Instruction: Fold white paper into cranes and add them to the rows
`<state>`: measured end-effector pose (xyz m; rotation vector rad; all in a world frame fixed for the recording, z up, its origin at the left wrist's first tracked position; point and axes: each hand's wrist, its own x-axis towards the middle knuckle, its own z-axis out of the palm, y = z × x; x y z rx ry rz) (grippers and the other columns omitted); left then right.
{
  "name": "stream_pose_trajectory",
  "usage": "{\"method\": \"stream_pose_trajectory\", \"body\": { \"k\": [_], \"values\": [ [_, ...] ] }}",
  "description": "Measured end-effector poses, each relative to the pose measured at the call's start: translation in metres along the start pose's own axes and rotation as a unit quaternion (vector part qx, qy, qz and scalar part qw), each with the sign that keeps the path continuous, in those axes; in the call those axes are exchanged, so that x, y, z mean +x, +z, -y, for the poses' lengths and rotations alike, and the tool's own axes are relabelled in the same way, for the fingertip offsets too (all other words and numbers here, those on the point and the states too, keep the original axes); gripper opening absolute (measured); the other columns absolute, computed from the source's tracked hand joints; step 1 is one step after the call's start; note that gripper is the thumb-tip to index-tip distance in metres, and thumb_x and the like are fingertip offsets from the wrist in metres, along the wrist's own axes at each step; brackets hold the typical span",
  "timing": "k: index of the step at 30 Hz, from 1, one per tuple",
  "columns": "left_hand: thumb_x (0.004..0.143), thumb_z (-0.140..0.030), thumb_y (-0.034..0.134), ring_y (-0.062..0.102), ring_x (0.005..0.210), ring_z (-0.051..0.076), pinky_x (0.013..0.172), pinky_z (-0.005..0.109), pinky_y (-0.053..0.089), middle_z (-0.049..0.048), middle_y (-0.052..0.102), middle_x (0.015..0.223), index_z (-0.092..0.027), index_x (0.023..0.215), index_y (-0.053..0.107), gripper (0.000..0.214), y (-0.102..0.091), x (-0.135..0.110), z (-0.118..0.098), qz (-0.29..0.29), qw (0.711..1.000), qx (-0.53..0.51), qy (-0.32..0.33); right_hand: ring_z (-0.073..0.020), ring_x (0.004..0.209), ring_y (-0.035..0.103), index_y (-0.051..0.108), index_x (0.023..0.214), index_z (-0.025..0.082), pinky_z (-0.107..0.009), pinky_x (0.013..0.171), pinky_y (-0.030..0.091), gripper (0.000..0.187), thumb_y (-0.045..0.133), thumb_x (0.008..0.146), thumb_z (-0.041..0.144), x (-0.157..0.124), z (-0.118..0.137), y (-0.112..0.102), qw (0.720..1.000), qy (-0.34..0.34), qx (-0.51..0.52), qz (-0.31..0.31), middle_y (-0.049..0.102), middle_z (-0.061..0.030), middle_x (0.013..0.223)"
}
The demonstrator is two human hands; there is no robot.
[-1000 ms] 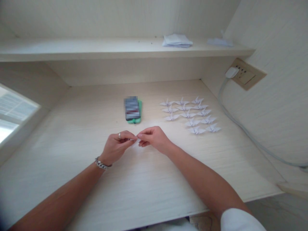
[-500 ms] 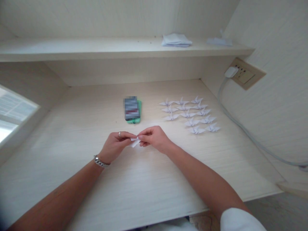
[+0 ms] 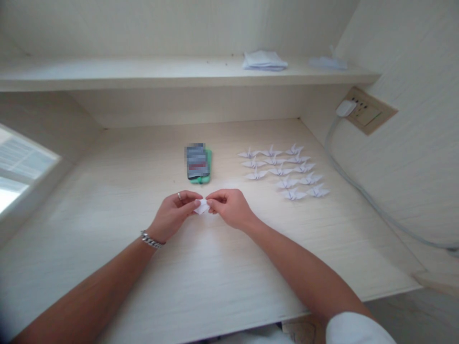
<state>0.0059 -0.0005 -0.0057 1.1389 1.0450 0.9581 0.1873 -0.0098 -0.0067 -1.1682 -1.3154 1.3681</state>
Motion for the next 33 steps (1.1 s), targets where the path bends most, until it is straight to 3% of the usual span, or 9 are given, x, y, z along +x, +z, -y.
{"method": "stream_pose_trajectory", "body": {
  "k": [8,14,20,33],
  "values": [
    [0.067,-0.026,0.078,0.067,0.069,0.014,0.066,0.026,0.052,0.0049,0.072,0.077,-0.013,0.088,0.067,0.027,0.003,-0.003,0.000,0.013,0.998,0.048,0.024,-0.0153,0.061,0.066,0.074,0.079,0.014,-0.029,0.061,0.055,0.021,0.072,0.071,0.034,0.002,-0.006,0.002,1.000,0.020,-0.007,0.019,0.072,-0.0049,0.072],
    [0.061,-0.022,0.082,0.066,0.066,0.013,0.064,0.025,0.053,0.0013,0.071,0.079,-0.015,0.100,0.063,0.044,0.009,-0.006,-0.003,0.024,1.000,0.018,0.006,-0.0151,0.062,0.064,0.075,0.082,0.015,-0.028,0.060,0.052,0.020,0.070,0.073,0.032,0.001,-0.007,0.006,0.999,-0.016,-0.024,-0.043,0.073,-0.0054,0.074],
    [0.060,-0.020,0.082,0.065,0.065,0.013,0.062,0.024,0.052,-0.0014,0.067,0.069,-0.015,0.095,0.064,0.040,0.010,-0.005,0.000,0.007,0.999,0.032,0.003,-0.0151,0.063,0.064,0.074,0.081,0.014,-0.027,0.060,0.051,0.020,0.071,0.072,0.031,0.000,-0.006,0.007,0.998,-0.024,-0.027,-0.054,0.073,-0.0061,0.074],
    [0.058,-0.017,0.081,0.067,0.064,0.014,0.066,0.027,0.054,0.0030,0.072,0.073,-0.012,0.095,0.066,0.040,0.011,-0.005,-0.003,-0.014,1.000,-0.006,-0.003,-0.0171,0.066,0.065,0.074,0.081,0.015,-0.028,0.061,0.052,0.018,0.071,0.072,0.031,-0.002,-0.009,0.010,0.996,-0.041,-0.002,-0.084,0.073,-0.0063,0.074]
  ]
}}
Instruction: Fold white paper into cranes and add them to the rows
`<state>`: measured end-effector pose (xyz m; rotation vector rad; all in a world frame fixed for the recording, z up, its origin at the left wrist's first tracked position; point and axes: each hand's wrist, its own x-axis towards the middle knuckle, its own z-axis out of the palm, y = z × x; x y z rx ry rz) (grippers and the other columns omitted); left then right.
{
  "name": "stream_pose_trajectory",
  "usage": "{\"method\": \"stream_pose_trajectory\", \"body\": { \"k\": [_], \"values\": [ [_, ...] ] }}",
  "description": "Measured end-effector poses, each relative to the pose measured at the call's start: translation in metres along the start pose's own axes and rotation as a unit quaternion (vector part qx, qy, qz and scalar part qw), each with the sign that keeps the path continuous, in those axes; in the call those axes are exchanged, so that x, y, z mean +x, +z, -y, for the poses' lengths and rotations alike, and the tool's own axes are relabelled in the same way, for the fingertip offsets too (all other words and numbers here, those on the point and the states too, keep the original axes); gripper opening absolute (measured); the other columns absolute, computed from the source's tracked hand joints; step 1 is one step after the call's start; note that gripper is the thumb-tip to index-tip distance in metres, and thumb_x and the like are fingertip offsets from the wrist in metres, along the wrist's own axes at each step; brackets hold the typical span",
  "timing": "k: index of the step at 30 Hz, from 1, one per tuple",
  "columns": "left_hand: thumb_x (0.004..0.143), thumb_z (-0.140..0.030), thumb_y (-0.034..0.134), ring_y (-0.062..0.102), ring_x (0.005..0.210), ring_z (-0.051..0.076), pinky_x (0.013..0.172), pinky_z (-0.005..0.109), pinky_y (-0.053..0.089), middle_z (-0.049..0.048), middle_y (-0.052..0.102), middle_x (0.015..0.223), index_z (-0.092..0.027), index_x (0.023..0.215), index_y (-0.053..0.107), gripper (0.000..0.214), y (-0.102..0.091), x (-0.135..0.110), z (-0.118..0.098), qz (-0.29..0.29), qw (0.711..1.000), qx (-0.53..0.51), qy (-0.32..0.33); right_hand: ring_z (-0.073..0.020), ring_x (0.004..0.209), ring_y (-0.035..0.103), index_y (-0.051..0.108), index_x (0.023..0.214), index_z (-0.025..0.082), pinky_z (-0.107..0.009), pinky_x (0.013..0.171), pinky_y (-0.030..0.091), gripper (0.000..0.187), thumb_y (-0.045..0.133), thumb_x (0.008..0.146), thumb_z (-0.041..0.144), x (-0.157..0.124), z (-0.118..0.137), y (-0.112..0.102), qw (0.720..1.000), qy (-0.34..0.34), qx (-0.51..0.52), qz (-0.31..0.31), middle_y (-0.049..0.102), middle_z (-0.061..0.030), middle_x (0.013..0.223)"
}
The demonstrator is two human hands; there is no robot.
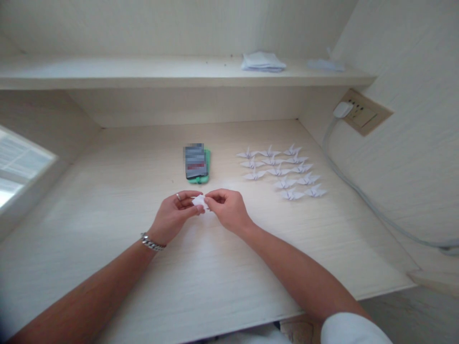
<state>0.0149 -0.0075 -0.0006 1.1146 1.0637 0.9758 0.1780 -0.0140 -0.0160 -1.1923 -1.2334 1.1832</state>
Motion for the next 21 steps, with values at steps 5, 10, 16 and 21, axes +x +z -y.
{"method": "stream_pose_trajectory", "body": {
  "k": [5,10,16,21],
  "values": [
    [0.061,-0.018,0.080,0.066,0.063,0.013,0.064,0.025,0.053,0.0020,0.071,0.070,-0.012,0.097,0.067,0.039,-0.0002,-0.0006,0.0000,-0.004,1.000,0.017,0.008,-0.0164,0.062,0.065,0.074,0.080,0.015,-0.028,0.059,0.053,0.020,0.072,0.072,0.033,0.0002,-0.0005,0.0021,0.999,0.021,0.023,-0.010,0.072,-0.0055,0.071],
    [0.062,-0.021,0.080,0.067,0.062,0.014,0.063,0.026,0.054,0.0007,0.069,0.066,-0.012,0.097,0.068,0.038,-0.0003,-0.0011,-0.0005,-0.008,1.000,0.022,0.008,-0.0152,0.060,0.065,0.074,0.078,0.014,-0.026,0.057,0.053,0.021,0.072,0.073,0.034,0.0007,-0.0024,0.0029,0.999,0.034,0.037,-0.006,0.071,-0.0047,0.068],
    [0.066,-0.029,0.080,0.067,0.060,0.014,0.063,0.027,0.056,-0.0001,0.067,0.063,-0.011,0.096,0.067,0.038,-0.0005,-0.0010,-0.0012,-0.014,0.999,0.031,-0.001,-0.0154,0.061,0.066,0.074,0.080,0.014,-0.027,0.059,0.055,0.023,0.072,0.073,0.036,-0.0028,-0.0016,0.0047,0.999,0.023,0.028,-0.005,0.072,-0.0050,0.071],
    [0.068,-0.029,0.078,0.066,0.058,0.013,0.058,0.023,0.054,0.0002,0.068,0.064,-0.012,0.093,0.066,0.032,-0.0016,-0.0007,-0.0010,-0.011,0.999,0.044,0.002,-0.0157,0.064,0.067,0.074,0.080,0.014,-0.026,0.060,0.055,0.022,0.075,0.070,0.033,-0.0038,-0.0029,0.0053,1.000,0.016,0.027,0.002,0.074,-0.0056,0.074]
  ]
}}
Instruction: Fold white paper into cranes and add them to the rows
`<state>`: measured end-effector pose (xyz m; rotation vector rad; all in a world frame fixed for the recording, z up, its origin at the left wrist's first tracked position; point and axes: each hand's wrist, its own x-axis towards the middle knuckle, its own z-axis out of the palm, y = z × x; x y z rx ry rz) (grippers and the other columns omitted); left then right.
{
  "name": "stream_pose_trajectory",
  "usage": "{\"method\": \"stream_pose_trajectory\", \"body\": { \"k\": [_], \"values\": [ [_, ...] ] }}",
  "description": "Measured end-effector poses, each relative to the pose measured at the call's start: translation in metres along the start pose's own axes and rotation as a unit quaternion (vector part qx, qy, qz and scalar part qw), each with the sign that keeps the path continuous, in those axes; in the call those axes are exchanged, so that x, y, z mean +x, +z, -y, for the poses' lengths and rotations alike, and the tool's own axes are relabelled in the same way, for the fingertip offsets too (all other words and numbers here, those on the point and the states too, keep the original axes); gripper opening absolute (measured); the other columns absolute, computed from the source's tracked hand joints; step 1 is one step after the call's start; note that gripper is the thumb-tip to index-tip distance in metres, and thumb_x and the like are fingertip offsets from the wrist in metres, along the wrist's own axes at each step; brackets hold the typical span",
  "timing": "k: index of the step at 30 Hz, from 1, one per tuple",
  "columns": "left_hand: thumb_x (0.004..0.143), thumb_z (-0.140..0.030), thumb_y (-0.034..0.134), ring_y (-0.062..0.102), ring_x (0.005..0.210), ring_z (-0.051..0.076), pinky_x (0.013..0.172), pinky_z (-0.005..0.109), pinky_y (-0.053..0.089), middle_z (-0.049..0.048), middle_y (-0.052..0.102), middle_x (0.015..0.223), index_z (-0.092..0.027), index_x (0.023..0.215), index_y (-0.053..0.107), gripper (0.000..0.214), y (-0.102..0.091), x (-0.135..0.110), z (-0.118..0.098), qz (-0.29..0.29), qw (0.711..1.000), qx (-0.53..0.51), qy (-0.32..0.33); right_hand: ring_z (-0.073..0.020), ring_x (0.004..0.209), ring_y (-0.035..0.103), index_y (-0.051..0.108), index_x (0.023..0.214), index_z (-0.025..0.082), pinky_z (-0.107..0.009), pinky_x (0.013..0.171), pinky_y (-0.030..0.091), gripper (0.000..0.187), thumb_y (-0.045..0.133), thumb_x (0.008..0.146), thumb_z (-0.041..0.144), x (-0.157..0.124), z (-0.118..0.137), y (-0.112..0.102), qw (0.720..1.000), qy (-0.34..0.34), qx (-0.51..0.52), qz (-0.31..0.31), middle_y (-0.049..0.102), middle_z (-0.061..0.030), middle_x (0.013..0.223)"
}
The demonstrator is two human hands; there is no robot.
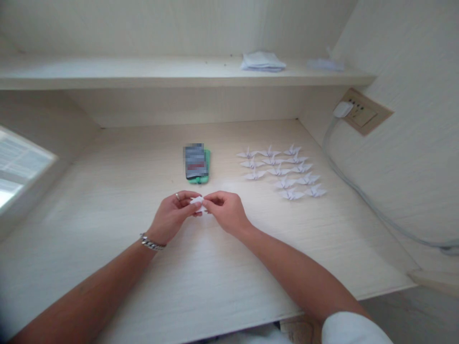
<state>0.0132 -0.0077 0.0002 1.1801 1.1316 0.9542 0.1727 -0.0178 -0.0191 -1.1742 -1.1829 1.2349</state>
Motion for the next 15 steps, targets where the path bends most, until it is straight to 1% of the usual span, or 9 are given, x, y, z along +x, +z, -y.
{"method": "stream_pose_trajectory", "body": {
  "k": [2,5,7,9,11,15],
  "values": [
    [0.068,-0.028,0.079,0.066,0.060,0.013,0.061,0.024,0.055,0.0009,0.069,0.066,-0.011,0.094,0.067,0.033,-0.0001,0.0001,0.0009,0.008,1.000,-0.018,-0.001,-0.0152,0.064,0.067,0.074,0.079,0.014,-0.025,0.060,0.054,0.020,0.075,0.070,0.031,0.0011,-0.0007,-0.0009,1.000,-0.007,-0.004,-0.003,0.074,-0.0056,0.073],
    [0.069,-0.026,0.077,0.066,0.063,0.013,0.066,0.027,0.056,0.0027,0.071,0.071,-0.011,0.096,0.068,0.032,-0.0005,0.0008,0.0034,0.022,0.996,-0.083,-0.005,-0.0141,0.060,0.065,0.074,0.079,0.014,-0.024,0.058,0.052,0.017,0.075,0.069,0.029,0.0035,-0.0011,-0.0025,1.000,-0.012,-0.004,-0.012,0.073,-0.0049,0.071],
    [0.071,-0.024,0.075,0.067,0.064,0.014,0.066,0.027,0.056,0.0043,0.071,0.076,-0.010,0.095,0.068,0.028,-0.0011,0.0017,0.0054,0.032,0.991,-0.129,-0.007,-0.0139,0.059,0.065,0.074,0.079,0.014,-0.024,0.057,0.052,0.017,0.075,0.069,0.028,0.0047,-0.0011,-0.0031,1.000,-0.009,-0.001,-0.014,0.073,-0.0049,0.070],
    [0.072,-0.022,0.073,0.067,0.065,0.014,0.065,0.027,0.056,0.0052,0.072,0.079,-0.010,0.095,0.069,0.026,-0.0017,0.0024,0.0071,0.037,0.988,-0.147,-0.007,-0.0140,0.059,0.065,0.074,0.079,0.014,-0.024,0.057,0.052,0.017,0.075,0.068,0.027,0.0050,-0.0010,-0.0030,1.000,-0.007,0.000,-0.015,0.073,-0.0050,0.071],
    [0.072,-0.023,0.073,0.066,0.066,0.014,0.065,0.027,0.055,0.0042,0.071,0.077,-0.010,0.097,0.068,0.028,-0.0018,0.0026,0.0078,0.038,0.991,-0.132,0.000,-0.0144,0.060,0.065,0.075,0.079,0.014,-0.025,0.058,0.052,0.017,0.075,0.068,0.028,0.0044,-0.0010,-0.0023,1.000,-0.008,-0.001,-0.014,0.073,-0.0053,0.071],
    [0.072,-0.026,0.076,0.063,0.063,0.011,0.064,0.024,0.054,0.0008,0.068,0.071,-0.011,0.099,0.067,0.032,-0.0004,0.0010,0.0054,0.017,0.998,-0.051,0.028,-0.0160,0.065,0.066,0.074,0.079,0.014,-0.027,0.061,0.053,0.018,0.074,0.070,0.030,0.0012,0.0000,0.0003,1.000,-0.018,-0.010,-0.013,0.074,-0.0061,0.074]
  ]
}}
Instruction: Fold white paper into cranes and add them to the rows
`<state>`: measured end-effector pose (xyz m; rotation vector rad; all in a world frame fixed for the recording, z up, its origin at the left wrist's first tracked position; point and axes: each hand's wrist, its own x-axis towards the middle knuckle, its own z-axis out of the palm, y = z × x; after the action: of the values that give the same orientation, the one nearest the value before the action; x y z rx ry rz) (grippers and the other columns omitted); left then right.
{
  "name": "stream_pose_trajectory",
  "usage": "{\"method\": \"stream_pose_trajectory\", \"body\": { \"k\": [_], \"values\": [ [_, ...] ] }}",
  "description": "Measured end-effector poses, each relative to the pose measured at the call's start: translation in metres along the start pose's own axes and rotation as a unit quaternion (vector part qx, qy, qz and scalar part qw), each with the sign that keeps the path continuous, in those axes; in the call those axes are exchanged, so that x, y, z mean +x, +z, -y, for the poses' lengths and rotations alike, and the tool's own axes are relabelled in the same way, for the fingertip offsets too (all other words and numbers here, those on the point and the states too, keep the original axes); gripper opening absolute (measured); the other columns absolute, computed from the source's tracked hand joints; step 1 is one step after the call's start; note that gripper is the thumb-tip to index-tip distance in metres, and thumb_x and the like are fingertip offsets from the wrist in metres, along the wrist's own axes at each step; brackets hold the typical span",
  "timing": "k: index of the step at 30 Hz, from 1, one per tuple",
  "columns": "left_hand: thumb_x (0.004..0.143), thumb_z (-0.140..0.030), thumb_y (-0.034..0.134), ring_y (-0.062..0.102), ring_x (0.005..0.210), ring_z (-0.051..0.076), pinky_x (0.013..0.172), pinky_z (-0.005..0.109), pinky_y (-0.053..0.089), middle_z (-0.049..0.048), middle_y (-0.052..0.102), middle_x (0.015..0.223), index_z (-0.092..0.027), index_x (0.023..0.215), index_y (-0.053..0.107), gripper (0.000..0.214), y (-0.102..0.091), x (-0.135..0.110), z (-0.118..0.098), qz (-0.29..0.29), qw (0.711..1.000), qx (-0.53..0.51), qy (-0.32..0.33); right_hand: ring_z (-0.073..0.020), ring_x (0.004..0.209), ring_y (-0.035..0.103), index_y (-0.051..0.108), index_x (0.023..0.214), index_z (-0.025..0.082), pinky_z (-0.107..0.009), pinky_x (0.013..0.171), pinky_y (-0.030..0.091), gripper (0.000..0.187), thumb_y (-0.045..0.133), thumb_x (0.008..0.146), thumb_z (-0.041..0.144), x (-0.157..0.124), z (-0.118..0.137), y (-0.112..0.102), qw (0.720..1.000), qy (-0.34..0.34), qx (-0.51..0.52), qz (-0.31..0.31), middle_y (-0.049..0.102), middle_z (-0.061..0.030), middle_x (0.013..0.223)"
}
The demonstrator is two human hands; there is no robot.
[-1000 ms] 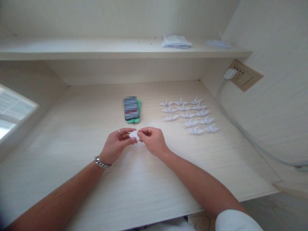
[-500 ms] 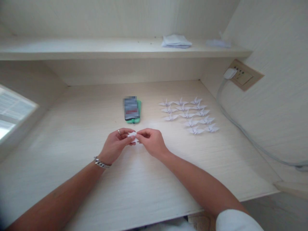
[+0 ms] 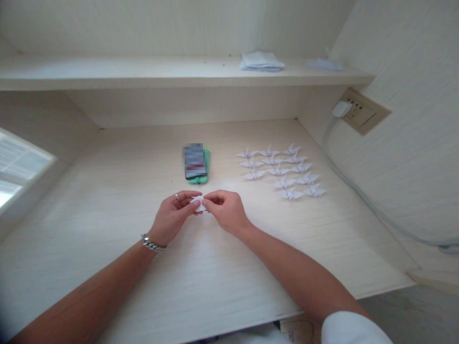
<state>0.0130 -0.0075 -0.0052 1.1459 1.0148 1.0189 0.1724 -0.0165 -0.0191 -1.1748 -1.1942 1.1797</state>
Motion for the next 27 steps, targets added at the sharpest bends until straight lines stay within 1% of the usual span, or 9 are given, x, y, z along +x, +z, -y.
{"method": "stream_pose_trajectory", "body": {
  "k": [3,5,8,10,12,15,18,22,27],
  "values": [
    [0.072,-0.026,0.076,0.062,0.064,0.010,0.063,0.022,0.053,0.0001,0.067,0.070,-0.012,0.099,0.065,0.032,0.0002,-0.0012,-0.0018,0.000,0.999,0.037,0.021,-0.0156,0.064,0.065,0.073,0.079,0.014,-0.027,0.060,0.053,0.020,0.076,0.068,0.030,-0.0010,0.0019,0.0009,1.000,0.002,-0.001,0.004,0.073,-0.0060,0.073],
    [0.074,-0.026,0.074,0.063,0.066,0.010,0.064,0.022,0.052,-0.0001,0.067,0.071,-0.013,0.100,0.062,0.032,-0.0009,-0.0015,-0.0011,0.003,0.998,0.048,0.034,-0.0148,0.061,0.064,0.072,0.079,0.014,-0.027,0.059,0.053,0.022,0.077,0.066,0.031,0.0001,0.0028,0.0000,1.000,0.021,0.009,0.014,0.072,-0.0053,0.071],
    [0.077,-0.026,0.071,0.063,0.067,0.011,0.063,0.022,0.051,0.0004,0.067,0.073,-0.014,0.103,0.060,0.031,-0.0029,-0.0016,0.0019,0.011,0.996,0.075,0.050,-0.0141,0.058,0.063,0.070,0.079,0.014,-0.028,0.057,0.052,0.024,0.076,0.065,0.033,0.0034,0.0024,-0.0025,0.996,0.064,0.020,0.051,0.069,-0.0037,0.068],
    [0.078,-0.026,0.070,0.063,0.067,0.011,0.063,0.022,0.051,0.0007,0.067,0.074,-0.015,0.104,0.059,0.030,-0.0035,-0.0021,0.0039,0.017,0.994,0.093,0.056,-0.0136,0.057,0.061,0.069,0.078,0.014,-0.028,0.057,0.052,0.022,0.073,0.066,0.033,0.0049,0.0015,-0.0039,0.994,0.074,0.012,0.078,0.068,-0.0026,0.066],
    [0.079,-0.026,0.070,0.063,0.066,0.011,0.062,0.022,0.050,0.0006,0.066,0.074,-0.016,0.104,0.058,0.029,-0.0033,-0.0027,0.0049,0.020,0.993,0.103,0.058,-0.0129,0.058,0.060,0.068,0.074,0.015,-0.028,0.058,0.051,0.019,0.071,0.068,0.033,0.0052,0.0008,-0.0044,0.994,0.063,-0.006,0.087,0.067,-0.0018,0.066],
    [0.079,-0.025,0.069,0.063,0.066,0.011,0.061,0.022,0.049,0.0002,0.066,0.073,-0.016,0.104,0.058,0.029,-0.0025,-0.0034,0.0051,0.026,0.992,0.108,0.058,-0.0129,0.058,0.058,0.066,0.071,0.015,-0.029,0.059,0.051,0.018,0.069,0.069,0.033,0.0047,0.0013,-0.0044,0.995,0.055,-0.022,0.083,0.065,-0.0013,0.065],
    [0.079,-0.026,0.069,0.062,0.065,0.011,0.061,0.022,0.049,-0.0003,0.065,0.071,-0.016,0.103,0.058,0.029,-0.0019,-0.0037,0.0045,0.031,0.992,0.106,0.053,-0.0132,0.060,0.058,0.066,0.072,0.015,-0.028,0.060,0.049,0.017,0.068,0.070,0.032,0.0050,0.0025,-0.0053,0.994,0.046,-0.032,0.096,0.065,-0.0011,0.066],
    [0.079,-0.026,0.069,0.061,0.063,0.011,0.061,0.023,0.050,-0.0007,0.063,0.070,-0.015,0.102,0.058,0.027,-0.0006,-0.0046,0.0031,0.043,0.992,0.112,0.045,-0.0127,0.065,0.058,0.067,0.076,0.015,-0.026,0.062,0.045,0.014,0.066,0.073,0.028,0.0061,0.0028,-0.0074,0.992,0.005,-0.061,0.106,0.066,-0.0015,0.071],
    [0.078,-0.026,0.069,0.060,0.064,0.011,0.062,0.024,0.051,-0.0010,0.063,0.070,-0.015,0.101,0.058,0.028,0.0021,-0.0058,0.0003,0.046,0.992,0.113,0.033,-0.0125,0.063,0.057,0.067,0.075,0.015,-0.025,0.061,0.043,0.013,0.065,0.073,0.028,0.0056,0.0029,-0.0088,0.992,0.007,-0.066,0.111,0.066,-0.0011,0.070]
  ]
}}
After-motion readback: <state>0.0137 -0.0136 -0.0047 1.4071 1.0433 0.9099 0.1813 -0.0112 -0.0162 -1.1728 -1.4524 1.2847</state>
